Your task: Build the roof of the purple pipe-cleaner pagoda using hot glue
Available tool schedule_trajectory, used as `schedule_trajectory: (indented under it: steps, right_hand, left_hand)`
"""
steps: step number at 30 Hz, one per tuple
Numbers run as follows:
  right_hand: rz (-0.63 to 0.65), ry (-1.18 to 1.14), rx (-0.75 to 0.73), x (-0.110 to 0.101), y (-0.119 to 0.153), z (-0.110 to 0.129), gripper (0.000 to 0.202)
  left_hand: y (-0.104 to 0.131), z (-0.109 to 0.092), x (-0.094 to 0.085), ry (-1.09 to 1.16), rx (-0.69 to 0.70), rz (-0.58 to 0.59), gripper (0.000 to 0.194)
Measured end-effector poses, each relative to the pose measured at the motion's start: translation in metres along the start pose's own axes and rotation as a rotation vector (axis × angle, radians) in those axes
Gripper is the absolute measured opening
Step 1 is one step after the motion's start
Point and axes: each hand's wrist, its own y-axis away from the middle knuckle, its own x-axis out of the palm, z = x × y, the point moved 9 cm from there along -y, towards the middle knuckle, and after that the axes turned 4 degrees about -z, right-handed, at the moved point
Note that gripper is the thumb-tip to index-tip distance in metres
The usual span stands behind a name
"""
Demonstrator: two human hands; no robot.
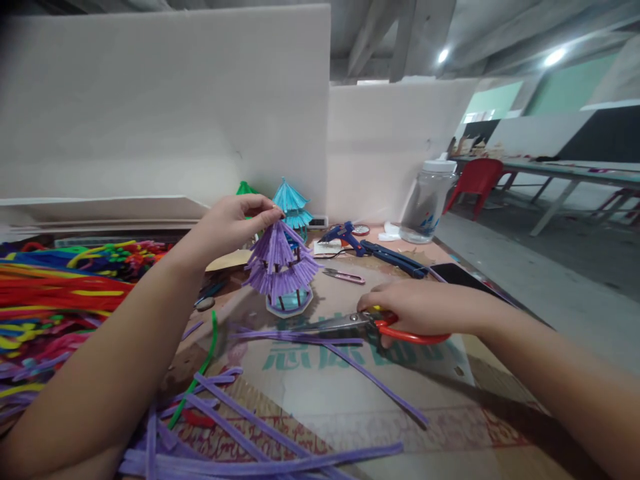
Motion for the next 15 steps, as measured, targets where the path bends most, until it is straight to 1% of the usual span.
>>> schedule_trajectory:
  steps: [2, 4, 6, 9, 10, 12, 14, 15]
  right_hand:
    - [0.064, 0.048, -0.048, 0.015, -0.005, -0.002, 0.043]
    - [0.064, 0.063, -0.087, 0.02, -0.008, 0.0, 0.049]
    - [0.035, 0.079, -0.096, 0.019, -0.01, 0.004, 0.044]
    - [-0.043, 0.143, -0.068, 0.006, -0.012, 0.012, 0.03]
    - [-0.079, 0.162, -0.063, 0.001, -0.013, 0.016, 0.028]
    - [-0.177, 0.17, -0.07, -0.012, -0.018, 0.028, 0.026]
    - [-0.316, 0.147, -0.064, -0.027, -0.025, 0.037, 0.028]
    - [-0.405, 0.124, -0.056, -0.034, -0.03, 0.04, 0.031]
  left_hand:
    - [0.001, -0.003, 0.0, -0.027, 0.013, 0.021, 0.034]
    - [0.003, -0.006, 0.0, -0.054, 0.039, 0.035, 0.033]
    - [0.003, -0.009, 0.003, -0.07, 0.066, 0.057, 0.03]
    - [0.004, -0.009, 0.007, -0.071, 0.061, 0.07, 0.033]
    - [0.005, -0.008, 0.007, -0.066, 0.048, 0.061, 0.038]
    - [0.009, -0.01, 0.006, -0.059, 0.04, 0.029, 0.059]
    - [0.018, -0.016, 0.006, -0.08, 0.082, -0.002, 0.079]
    - [0.024, -0.021, 0.006, -0.103, 0.118, -0.019, 0.084]
